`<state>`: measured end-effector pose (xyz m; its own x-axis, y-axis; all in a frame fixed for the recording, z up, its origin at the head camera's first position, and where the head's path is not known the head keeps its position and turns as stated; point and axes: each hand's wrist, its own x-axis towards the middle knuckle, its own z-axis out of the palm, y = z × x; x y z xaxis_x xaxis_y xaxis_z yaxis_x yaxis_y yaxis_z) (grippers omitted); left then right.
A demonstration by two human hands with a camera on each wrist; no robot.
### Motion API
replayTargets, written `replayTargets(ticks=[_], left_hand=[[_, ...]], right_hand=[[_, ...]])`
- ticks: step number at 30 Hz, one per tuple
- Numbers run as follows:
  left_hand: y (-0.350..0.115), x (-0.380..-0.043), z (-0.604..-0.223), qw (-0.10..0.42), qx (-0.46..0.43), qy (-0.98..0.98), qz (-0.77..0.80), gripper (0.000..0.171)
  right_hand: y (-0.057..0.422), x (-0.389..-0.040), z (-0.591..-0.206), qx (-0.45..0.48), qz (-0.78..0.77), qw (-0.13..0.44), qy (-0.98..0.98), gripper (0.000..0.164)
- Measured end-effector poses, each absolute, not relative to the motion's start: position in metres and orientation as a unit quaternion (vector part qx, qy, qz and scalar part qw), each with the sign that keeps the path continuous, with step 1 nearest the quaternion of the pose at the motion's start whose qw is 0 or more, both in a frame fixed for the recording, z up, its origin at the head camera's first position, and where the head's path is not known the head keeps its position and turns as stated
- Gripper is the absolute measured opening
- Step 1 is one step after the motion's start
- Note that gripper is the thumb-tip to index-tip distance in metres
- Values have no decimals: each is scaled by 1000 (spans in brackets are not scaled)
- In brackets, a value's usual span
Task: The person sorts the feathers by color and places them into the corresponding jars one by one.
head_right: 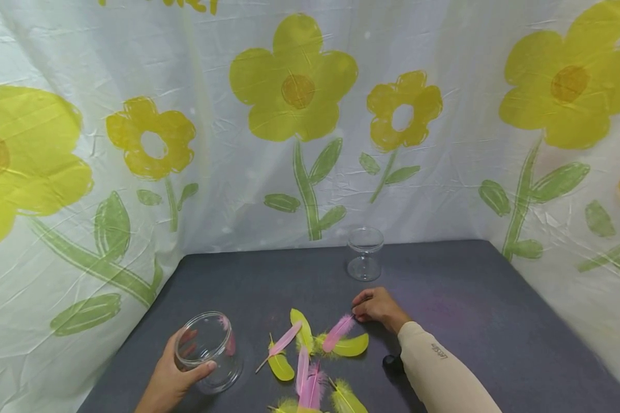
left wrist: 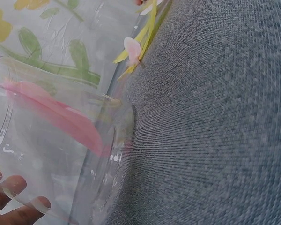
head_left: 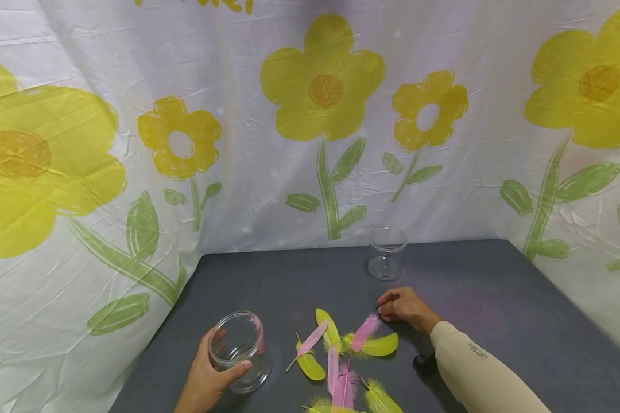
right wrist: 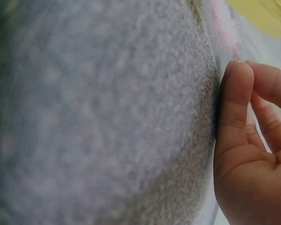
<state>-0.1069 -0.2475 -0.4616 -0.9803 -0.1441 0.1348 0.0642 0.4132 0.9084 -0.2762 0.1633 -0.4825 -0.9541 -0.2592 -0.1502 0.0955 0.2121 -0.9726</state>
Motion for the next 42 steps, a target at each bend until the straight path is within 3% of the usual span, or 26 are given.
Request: replayTargets(ticks=[7, 19, 26, 42], left_hand=[[-247, -106, -463, 105, 21, -830, -548, 95], [-250, -104, -462, 97, 29, -833, -544, 96], [-251, -104, -461, 94, 39, -836, -540, 97], [-246, -104, -463, 122, 13, -830, -544, 94]], right_hand=[[167, -273, -481, -59, -634, 136, 759, 18], [172, -271, -466, -55, -671, 97, 733, 28], [170, -271, -451, -59, -683, 80, 723, 18], [126, -263, -391, -104, -714, 56, 690, 22]])
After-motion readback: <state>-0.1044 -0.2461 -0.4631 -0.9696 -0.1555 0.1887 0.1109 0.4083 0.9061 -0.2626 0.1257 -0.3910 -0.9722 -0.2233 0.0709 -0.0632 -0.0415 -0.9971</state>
